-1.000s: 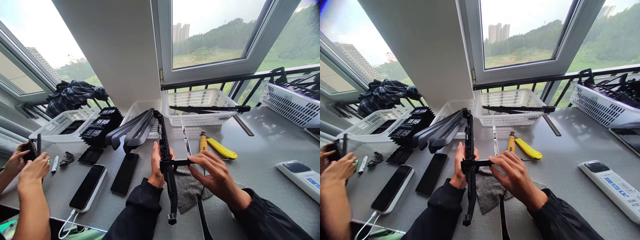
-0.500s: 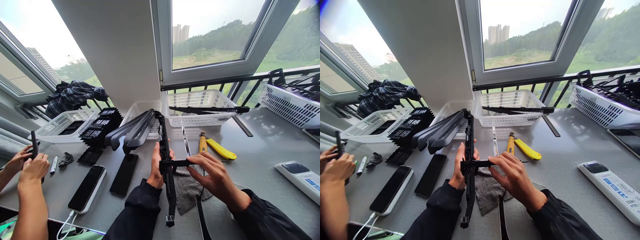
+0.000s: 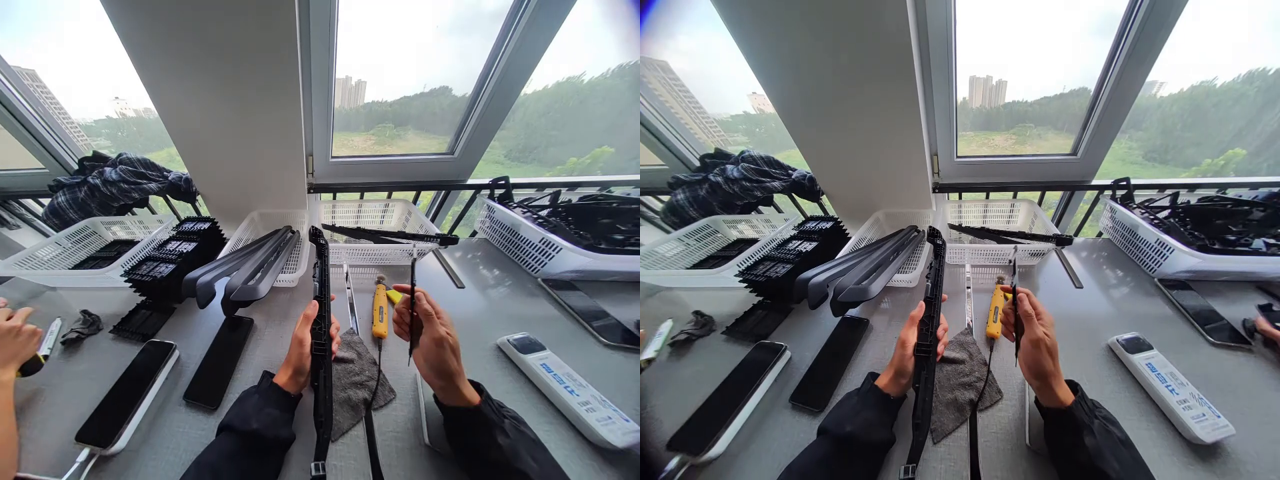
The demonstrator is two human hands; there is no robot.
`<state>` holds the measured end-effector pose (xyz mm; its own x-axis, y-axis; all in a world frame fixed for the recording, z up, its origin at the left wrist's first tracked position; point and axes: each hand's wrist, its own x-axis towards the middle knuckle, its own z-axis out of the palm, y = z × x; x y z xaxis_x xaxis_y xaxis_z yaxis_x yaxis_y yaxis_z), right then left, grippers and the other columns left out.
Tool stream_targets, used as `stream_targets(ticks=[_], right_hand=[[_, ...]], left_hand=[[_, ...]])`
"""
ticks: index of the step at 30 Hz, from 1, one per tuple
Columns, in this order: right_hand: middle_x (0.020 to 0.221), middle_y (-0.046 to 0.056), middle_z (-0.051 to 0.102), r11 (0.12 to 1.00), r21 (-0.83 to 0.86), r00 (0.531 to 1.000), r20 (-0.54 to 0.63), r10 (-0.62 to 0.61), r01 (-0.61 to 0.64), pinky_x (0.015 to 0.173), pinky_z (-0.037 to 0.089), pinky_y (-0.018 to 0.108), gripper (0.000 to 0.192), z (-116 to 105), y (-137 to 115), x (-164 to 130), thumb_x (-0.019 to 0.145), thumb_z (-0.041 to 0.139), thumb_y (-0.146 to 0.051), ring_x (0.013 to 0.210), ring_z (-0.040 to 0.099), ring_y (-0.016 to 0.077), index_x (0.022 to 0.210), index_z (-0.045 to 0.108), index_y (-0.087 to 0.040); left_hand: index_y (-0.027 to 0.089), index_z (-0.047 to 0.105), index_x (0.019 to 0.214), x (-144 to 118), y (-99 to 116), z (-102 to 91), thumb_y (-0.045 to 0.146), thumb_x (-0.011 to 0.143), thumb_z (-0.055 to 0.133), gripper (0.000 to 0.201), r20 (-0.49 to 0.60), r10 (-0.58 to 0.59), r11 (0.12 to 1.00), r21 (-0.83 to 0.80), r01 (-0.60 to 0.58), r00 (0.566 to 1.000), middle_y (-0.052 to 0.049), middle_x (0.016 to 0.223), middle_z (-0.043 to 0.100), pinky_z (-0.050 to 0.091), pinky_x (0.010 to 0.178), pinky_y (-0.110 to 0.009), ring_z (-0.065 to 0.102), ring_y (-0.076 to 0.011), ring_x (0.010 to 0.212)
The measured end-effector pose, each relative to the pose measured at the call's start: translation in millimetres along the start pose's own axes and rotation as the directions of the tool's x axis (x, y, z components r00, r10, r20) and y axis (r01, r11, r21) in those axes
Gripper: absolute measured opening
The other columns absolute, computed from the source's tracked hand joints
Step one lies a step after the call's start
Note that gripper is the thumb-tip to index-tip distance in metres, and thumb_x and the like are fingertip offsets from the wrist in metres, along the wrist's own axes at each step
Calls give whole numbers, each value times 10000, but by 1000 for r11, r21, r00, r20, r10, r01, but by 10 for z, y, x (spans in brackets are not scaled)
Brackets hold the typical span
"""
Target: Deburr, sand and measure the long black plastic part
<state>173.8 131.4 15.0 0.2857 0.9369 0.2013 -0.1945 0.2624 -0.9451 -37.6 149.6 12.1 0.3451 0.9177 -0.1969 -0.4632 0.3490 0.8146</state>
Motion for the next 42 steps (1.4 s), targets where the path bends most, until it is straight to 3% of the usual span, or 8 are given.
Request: stream_targets(ticks=[3, 7, 11, 15, 24, 29, 36, 42], right_hand=[[653, -61, 316, 989, 137, 998, 35, 46, -50, 459, 319, 282, 419, 14, -30, 19, 1054, 472, -593, 516, 316, 146, 1080, 699, -242], [624, -81, 210, 993, 113, 988, 143, -54, 38, 480, 306, 289, 378, -18, -38, -2, 1073, 420, -562, 504, 240, 150, 909, 602, -274], [629, -62, 236, 986, 95, 969, 195, -151, 135, 503, 297, 303, 414, -21, -9, -68, 1068, 453, -524, 534, 264, 158, 750, 487, -262], [636, -31, 343, 983, 35, 959, 217, -183, 180, 553, 329, 330, 430, 27, 41, -138, 1024, 569, -526, 593, 351, 175, 703, 502, -248], [612, -22, 445, 976, -204, 990, 133, -52, 78, 589, 362, 340, 529, 94, 125, -139, 1089, 515, -550, 584, 431, 169, 659, 464, -247], [642, -17, 502, 967, -244, 988, 146, -39, 74, 645, 415, 335, 506, 92, 103, -133, 1058, 551, -620, 633, 470, 174, 721, 533, -243], [581, -64, 272, 987, -158, 993, 108, 55, -37, 501, 240, 293, 645, 103, 209, -89, 976, 618, -690, 539, 244, 118, 597, 329, -256], [557, -68, 261, 970, -229, 992, 78, 103, -83, 508, 230, 298, 678, 139, 409, -110, 927, 621, -756, 528, 253, 113, 577, 309, -267]], left_hand=[[209, 590, 1310, -1, 17, 2, 751, 886, 650, 690, -15, 6, 1000, 11, -6, 1000, 57, 689, 567, 399, 435, -204, 517, -112, 491], [209, 589, 1299, -9, 10, 11, 745, 889, 649, 678, -11, 5, 1000, 25, -4, 1000, 55, 698, 570, 389, 444, -202, 523, -111, 503], [202, 588, 1306, 5, -29, -2, 750, 887, 649, 692, -19, 6, 999, 32, -6, 1000, 51, 693, 582, 385, 440, -202, 533, -115, 497], [201, 583, 1321, 16, -45, -19, 765, 881, 644, 718, -26, 9, 999, 43, -8, 1000, 55, 690, 582, 407, 443, -209, 529, -114, 489], [201, 582, 1316, 2, -47, 9, 751, 888, 646, 699, -18, -2, 999, 51, 3, 1000, 58, 695, 575, 400, 448, -208, 527, -111, 494], [193, 577, 1320, 2, -49, 11, 752, 889, 647, 709, -13, 9, 998, 66, -8, 1000, 54, 700, 584, 391, 447, -210, 529, -112, 497], [193, 558, 1351, 17, -51, -11, 771, 884, 634, 748, -16, -1, 997, 81, 2, 1000, 59, 688, 576, 406, 445, -217, 525, -118, 495], [187, 575, 1301, 27, -78, -5, 762, 895, 627, 706, 3, 26, 995, 92, -26, 1000, 50, 695, 594, 399, 449, -220, 535, -119, 497]])
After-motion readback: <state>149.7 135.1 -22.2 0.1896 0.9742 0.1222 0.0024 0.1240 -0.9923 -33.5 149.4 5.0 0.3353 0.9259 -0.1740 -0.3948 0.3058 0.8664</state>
